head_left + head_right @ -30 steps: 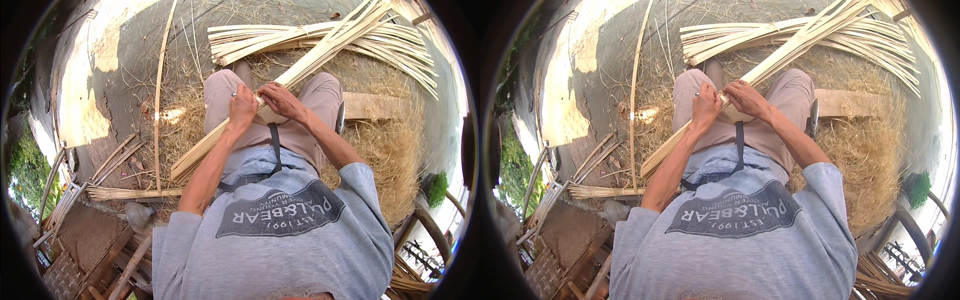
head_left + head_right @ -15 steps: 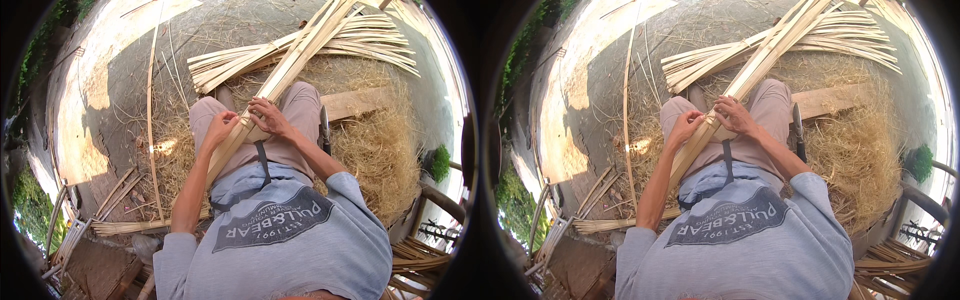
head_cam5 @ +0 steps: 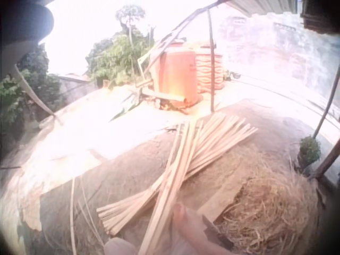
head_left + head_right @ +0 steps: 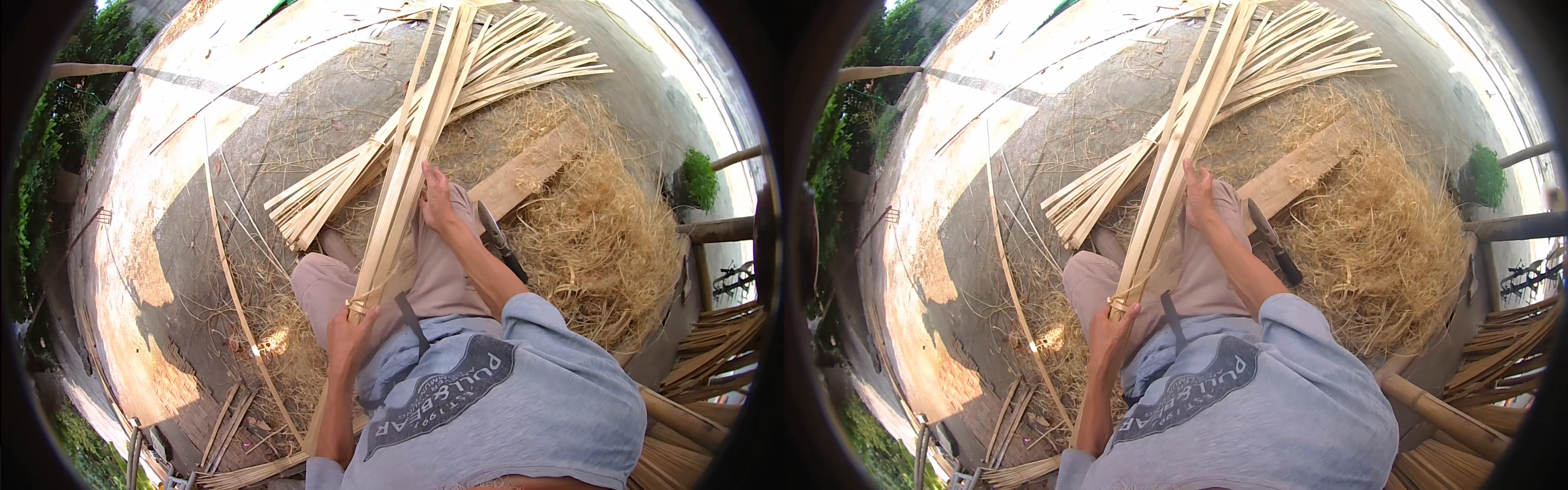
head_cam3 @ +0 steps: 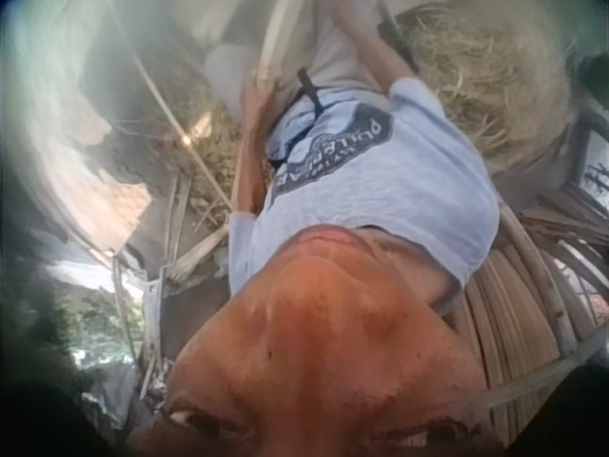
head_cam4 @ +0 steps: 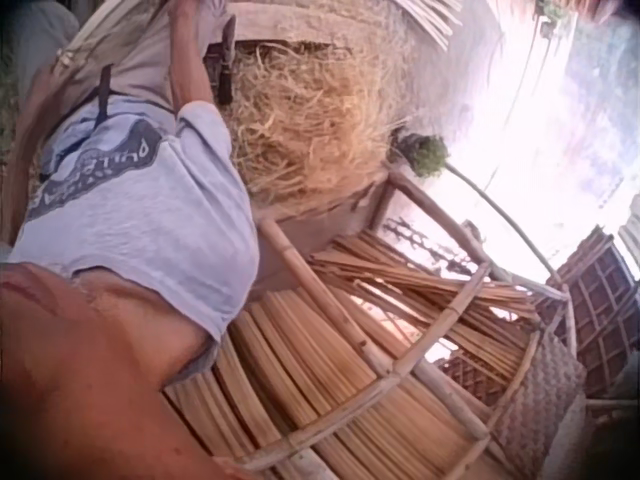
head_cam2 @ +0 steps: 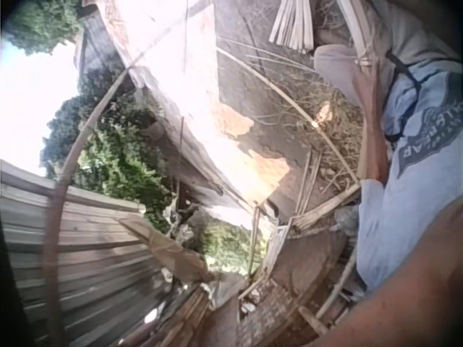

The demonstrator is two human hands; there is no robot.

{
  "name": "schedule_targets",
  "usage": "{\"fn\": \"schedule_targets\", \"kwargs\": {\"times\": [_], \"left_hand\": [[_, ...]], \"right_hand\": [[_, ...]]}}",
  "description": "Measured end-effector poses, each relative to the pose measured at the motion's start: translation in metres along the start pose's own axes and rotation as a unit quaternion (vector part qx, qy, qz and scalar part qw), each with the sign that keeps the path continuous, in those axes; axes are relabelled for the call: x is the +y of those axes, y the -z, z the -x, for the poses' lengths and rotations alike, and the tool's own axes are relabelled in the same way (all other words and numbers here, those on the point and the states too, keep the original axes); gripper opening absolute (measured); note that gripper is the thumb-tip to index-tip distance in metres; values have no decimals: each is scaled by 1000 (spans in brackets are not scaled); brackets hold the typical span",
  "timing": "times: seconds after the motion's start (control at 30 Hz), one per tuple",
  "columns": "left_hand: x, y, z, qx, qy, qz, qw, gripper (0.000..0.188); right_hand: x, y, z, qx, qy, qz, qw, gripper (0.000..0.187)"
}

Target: The person sits on the ground and uses a machete to split bamboo strips into thinner slats. They repeatedly pick up strips, position them on a wooden board, and strike them with the machete to separate the layers.

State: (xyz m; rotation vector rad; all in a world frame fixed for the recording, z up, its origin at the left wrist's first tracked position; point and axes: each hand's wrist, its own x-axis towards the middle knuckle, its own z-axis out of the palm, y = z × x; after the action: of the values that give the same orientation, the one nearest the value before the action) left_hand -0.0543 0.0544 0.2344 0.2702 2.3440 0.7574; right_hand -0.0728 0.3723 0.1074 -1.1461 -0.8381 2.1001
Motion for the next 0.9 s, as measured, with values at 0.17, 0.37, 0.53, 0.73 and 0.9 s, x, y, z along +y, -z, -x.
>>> {"fn": "schedule_targets", "kwargs": {"times": [0.17, 0.37, 0.53, 0.73, 0.9], "left_hand": [[-37, 26, 57, 44, -30, -80, 995, 66], [-112, 31, 60, 106, -102, -123, 981, 64], [-149, 23, 47, 112, -127, -140, 976, 70], [-141, 35, 51, 141, -168, -184, 958, 104], [-168, 73, 78, 191, -121, -215, 950, 81]], "right_hand": [[24, -13, 7, -131, -147, -153, 968, 69], [24, -41, 86, -108, -83, -109, 985, 58], [16, -37, 104, -104, -26, -97, 990, 56], [-8, -36, 78, -115, 78, -106, 985, 35], [-76, -53, -19, -113, 122, -149, 975, 38]]}}
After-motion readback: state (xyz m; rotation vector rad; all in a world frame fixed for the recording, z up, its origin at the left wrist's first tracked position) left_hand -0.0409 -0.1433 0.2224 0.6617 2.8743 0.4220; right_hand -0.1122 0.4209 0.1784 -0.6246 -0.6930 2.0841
